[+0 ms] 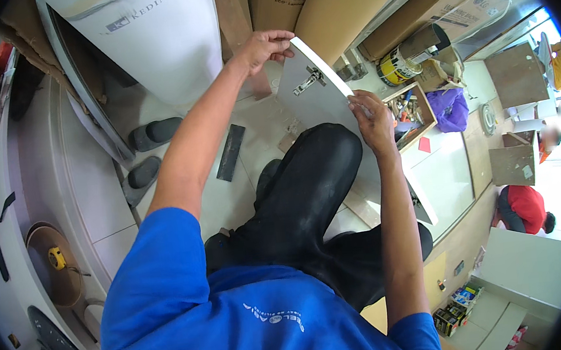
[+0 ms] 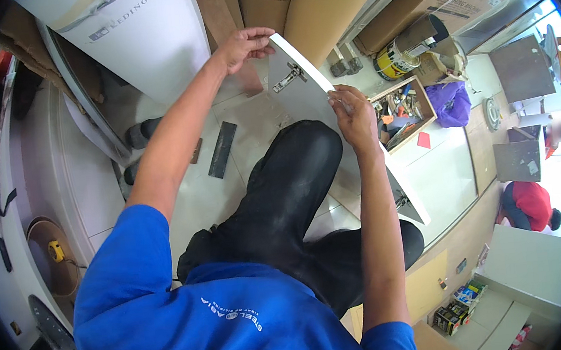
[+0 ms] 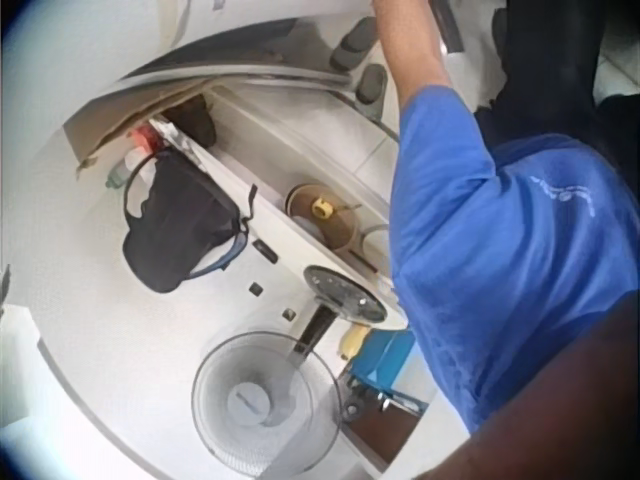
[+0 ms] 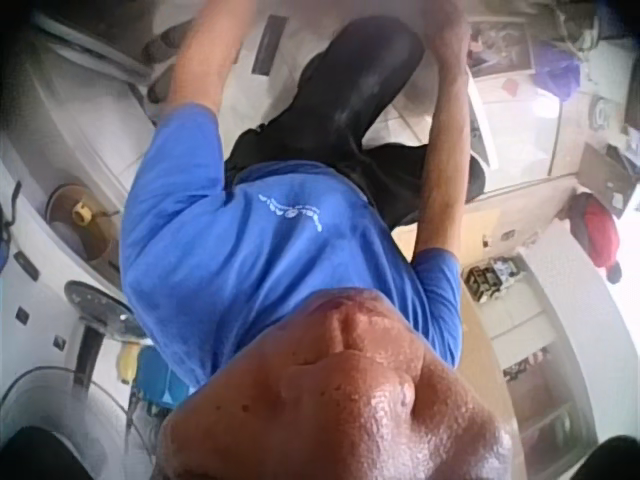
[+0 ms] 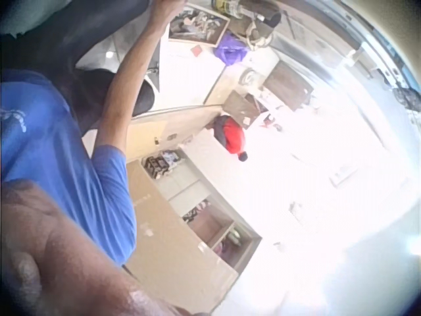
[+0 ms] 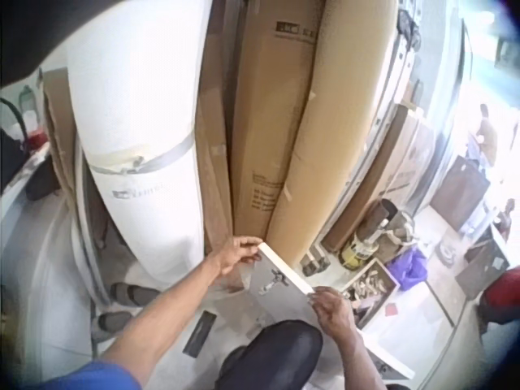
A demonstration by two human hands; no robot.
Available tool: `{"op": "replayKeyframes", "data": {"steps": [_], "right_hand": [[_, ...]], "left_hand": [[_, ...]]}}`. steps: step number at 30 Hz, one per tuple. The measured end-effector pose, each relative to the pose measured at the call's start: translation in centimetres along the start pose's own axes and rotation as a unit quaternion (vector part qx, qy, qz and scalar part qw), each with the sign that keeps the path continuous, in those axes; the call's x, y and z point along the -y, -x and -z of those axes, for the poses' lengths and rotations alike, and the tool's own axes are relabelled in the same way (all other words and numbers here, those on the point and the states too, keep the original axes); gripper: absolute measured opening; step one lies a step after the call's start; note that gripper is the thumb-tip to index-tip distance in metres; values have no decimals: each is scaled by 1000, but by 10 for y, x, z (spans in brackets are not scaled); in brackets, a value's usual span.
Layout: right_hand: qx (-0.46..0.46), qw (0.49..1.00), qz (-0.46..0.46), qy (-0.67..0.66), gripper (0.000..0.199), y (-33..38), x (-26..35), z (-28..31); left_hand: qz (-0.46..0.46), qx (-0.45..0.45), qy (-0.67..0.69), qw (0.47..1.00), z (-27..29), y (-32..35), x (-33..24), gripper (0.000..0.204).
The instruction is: The person sits on the floor and assembles a white cabinet door by attaching hinges and applying edge tape. They use a scraper to smooth the tape and repeatedly test the hinge alignment by opening and closing the door.
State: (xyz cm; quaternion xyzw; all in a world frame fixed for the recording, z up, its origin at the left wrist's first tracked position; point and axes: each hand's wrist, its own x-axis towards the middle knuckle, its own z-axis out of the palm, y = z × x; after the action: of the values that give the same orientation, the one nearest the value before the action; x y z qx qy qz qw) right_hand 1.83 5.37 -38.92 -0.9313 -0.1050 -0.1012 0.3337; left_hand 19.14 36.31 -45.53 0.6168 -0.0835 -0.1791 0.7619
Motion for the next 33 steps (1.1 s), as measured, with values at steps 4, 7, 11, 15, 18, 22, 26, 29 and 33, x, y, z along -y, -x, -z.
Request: {"op": "replayKeyframes", "data": {"steps": [4,7,11,15,18,22,26,29,33], "right_hand": [[-8,1000,26,10,35,-43,24,-26],[3,1000,-5,25,45,-80,44,-54],[33,996,-46,73,43,-98,48,-73],[-31,996,75,26,34,-97,35,-82],[-33,995,89,14,33,-99,27,-87],[-17,994,100,27,36,-100,26,-89],[-26,989,136,51,38,-99,29,-88],[-18,990,127,64,38,-99,28,-87],[-34,985,145,83,38,-99,26,-89]], "left_hand": [[-64,-55,-1,996,-16,0,20,27],[-74,-91,3,993,-24,-3,22,25],[-78,-105,44,990,-29,1,25,22],[-97,-111,54,988,-31,3,26,19],[-107,-109,-17,988,-29,4,21,17],[-162,-75,-37,983,-24,8,15,17],[-149,-55,6,987,-23,8,15,21],[-106,-62,82,989,-27,6,16,25],[-85,-91,150,981,-38,2,14,30]]}}
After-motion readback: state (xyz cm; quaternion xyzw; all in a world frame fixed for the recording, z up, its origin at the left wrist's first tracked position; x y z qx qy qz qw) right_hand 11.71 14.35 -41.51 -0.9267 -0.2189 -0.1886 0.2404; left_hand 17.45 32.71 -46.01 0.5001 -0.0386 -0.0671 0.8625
